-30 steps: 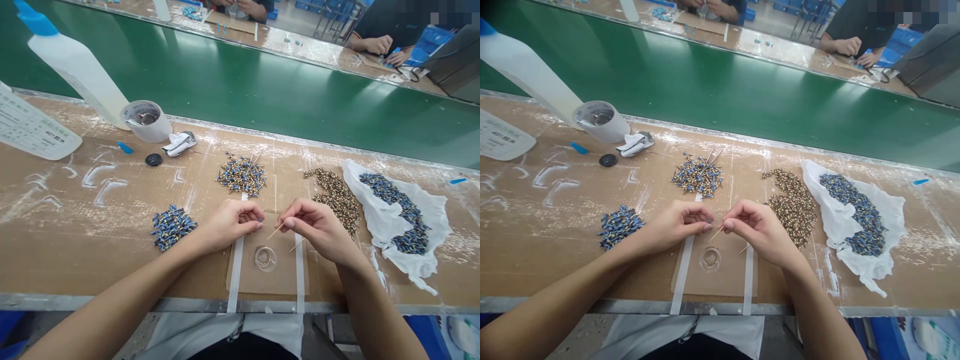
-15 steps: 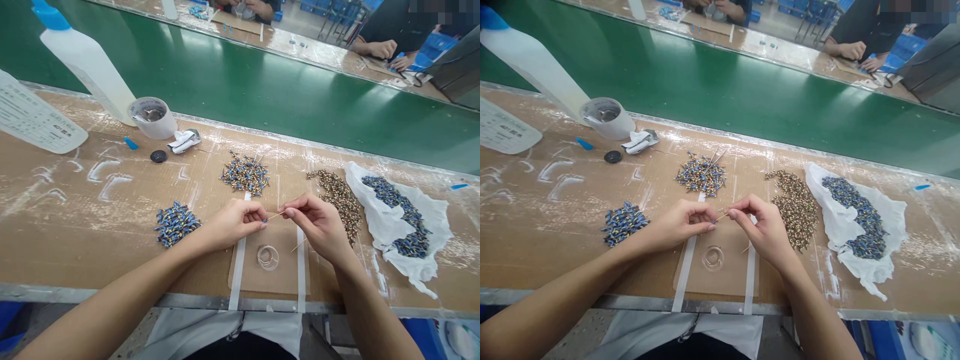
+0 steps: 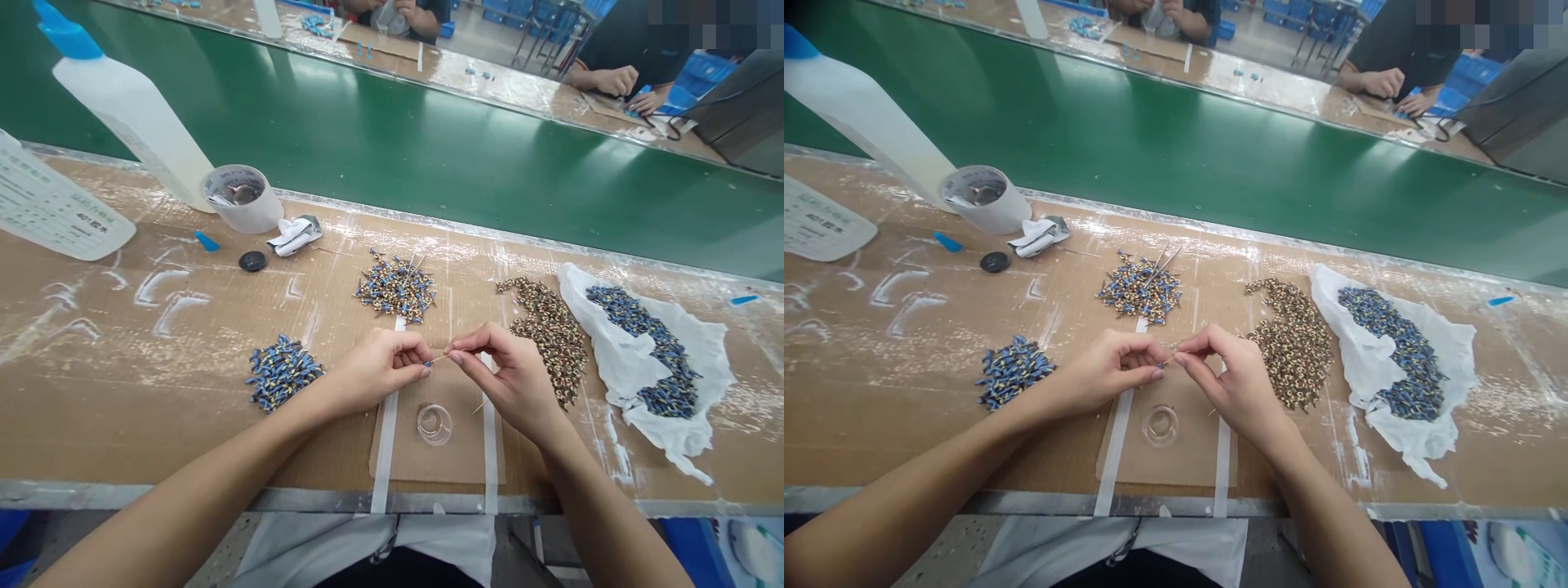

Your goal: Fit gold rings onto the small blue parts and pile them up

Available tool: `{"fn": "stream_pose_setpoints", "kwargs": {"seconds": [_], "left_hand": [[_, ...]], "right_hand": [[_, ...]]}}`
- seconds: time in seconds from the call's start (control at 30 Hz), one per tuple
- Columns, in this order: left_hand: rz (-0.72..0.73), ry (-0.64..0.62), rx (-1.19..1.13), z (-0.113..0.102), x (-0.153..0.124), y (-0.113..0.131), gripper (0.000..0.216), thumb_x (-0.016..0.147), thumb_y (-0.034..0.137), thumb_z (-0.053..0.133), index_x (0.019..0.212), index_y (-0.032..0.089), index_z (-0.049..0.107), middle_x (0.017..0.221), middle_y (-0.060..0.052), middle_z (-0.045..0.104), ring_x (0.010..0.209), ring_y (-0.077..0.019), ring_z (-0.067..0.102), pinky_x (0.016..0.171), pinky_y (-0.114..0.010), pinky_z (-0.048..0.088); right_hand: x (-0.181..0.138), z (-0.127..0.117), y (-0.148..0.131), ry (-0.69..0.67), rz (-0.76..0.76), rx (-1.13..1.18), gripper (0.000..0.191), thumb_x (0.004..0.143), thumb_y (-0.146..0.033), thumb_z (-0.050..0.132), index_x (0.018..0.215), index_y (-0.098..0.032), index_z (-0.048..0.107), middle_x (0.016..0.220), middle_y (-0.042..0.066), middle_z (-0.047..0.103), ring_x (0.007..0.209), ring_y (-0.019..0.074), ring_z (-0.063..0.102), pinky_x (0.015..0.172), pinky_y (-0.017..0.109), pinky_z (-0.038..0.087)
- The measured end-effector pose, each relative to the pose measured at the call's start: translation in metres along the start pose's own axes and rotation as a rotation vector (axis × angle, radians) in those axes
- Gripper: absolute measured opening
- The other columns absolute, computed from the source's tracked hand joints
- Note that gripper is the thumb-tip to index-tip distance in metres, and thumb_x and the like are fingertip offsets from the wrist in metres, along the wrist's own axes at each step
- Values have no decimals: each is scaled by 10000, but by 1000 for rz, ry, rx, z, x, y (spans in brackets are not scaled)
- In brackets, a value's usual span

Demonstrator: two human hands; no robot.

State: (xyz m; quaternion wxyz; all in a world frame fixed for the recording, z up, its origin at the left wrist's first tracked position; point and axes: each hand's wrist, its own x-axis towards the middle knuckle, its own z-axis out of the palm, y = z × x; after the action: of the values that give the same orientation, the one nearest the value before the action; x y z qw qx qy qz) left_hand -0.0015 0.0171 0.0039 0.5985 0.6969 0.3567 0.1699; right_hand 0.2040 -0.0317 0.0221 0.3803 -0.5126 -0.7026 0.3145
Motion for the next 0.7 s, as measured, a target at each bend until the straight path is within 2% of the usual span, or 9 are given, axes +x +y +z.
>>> {"fn": "stream_pose_setpoints", "kwargs": {"seconds": [0.7], "left_hand": [[7, -26, -6, -1, -1, 1, 64, 852, 169, 603, 843, 127, 650, 656, 37, 559, 610, -81, 487, 596, -199, 384]], "right_hand": [[0, 0, 0, -27, -32, 12, 76, 876, -189, 648, 833, -200, 587, 822, 18, 686, 762, 141, 656, 690, 267, 497]]}}
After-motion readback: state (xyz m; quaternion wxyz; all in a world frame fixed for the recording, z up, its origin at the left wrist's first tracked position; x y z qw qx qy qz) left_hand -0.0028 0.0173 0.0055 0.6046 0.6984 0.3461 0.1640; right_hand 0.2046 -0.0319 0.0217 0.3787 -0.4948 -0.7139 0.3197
